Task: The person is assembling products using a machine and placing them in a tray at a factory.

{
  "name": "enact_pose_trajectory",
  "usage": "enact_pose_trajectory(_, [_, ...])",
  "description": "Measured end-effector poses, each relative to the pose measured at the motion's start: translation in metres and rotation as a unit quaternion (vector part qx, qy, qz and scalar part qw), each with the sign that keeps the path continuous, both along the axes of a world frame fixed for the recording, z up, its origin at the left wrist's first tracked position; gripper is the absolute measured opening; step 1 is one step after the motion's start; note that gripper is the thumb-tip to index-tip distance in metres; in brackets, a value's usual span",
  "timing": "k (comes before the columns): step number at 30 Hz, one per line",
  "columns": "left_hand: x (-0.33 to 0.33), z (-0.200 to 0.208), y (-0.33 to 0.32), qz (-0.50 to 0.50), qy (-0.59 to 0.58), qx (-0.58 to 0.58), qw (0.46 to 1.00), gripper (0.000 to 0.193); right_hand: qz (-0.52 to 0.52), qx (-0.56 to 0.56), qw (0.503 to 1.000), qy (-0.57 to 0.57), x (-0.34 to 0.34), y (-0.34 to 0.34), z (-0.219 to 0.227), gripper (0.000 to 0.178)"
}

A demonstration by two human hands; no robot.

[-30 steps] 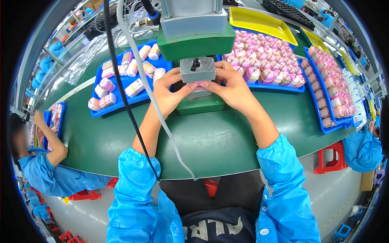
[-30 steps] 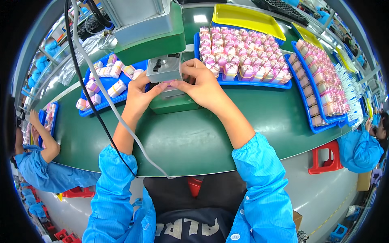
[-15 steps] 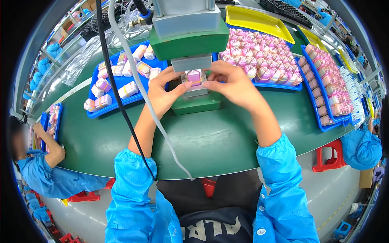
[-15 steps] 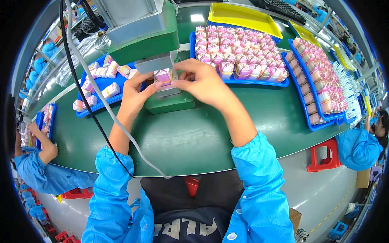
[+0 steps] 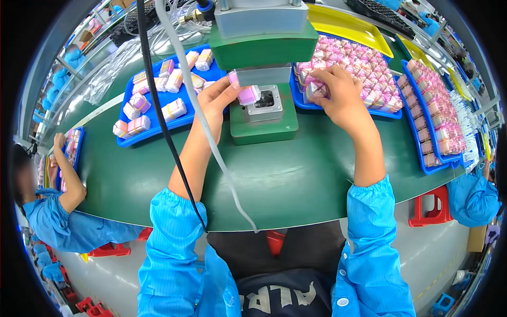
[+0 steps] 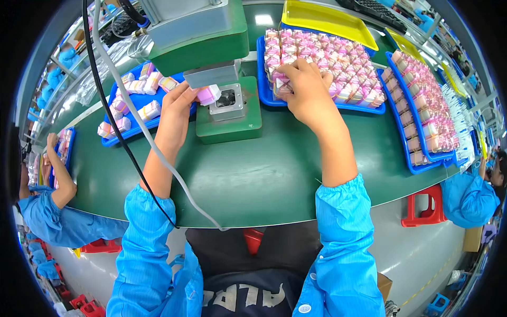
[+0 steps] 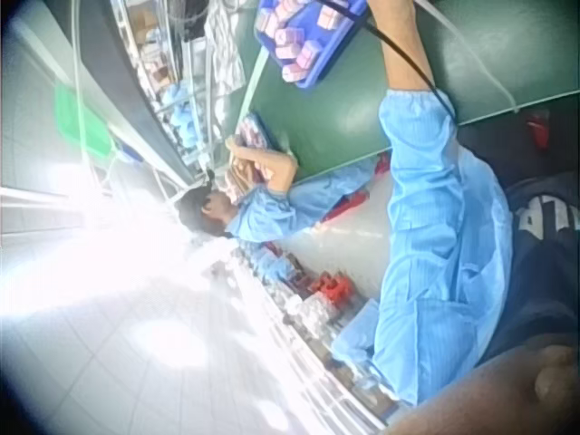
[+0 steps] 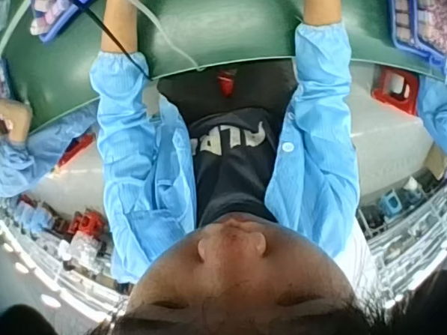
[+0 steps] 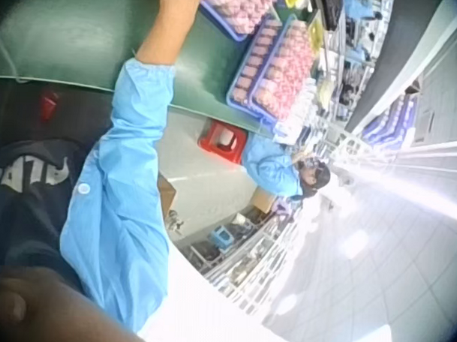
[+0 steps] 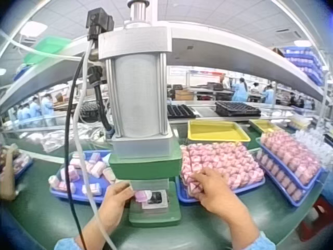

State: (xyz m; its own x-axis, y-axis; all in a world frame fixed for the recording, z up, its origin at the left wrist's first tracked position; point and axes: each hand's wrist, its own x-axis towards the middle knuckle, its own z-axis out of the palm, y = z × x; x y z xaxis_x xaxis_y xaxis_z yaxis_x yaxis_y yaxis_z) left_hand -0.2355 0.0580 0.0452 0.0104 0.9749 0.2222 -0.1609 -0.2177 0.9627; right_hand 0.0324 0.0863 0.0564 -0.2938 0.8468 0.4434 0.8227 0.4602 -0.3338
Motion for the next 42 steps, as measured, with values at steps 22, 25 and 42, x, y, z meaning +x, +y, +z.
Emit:
enact_pose_trajectory(22, [-0.002, -0.003, 0.004, 0.147, 0.22, 0.129, 0.956, 0.027, 0.142, -0.173, 0.906, 0.359, -0.025, -0.01, 0.02, 0.044])
enact_pose_trajectory(25, [0.005, -0.006, 0.001, 0.053, 0.19, 0.13, 0.972, 0.027, 0.181, -0.134, 0.87, 0.438, -0.049, -0.006, 0.002, 0.045])
enact_pose_trajectory(42, [0.024, -0.007, -0.003, 0.116, 0.211, 0.168, 0.956, 0.028, 0.184, -0.163, 0.911, 0.332, -0.057, -0.008, -0.003, 0.031])
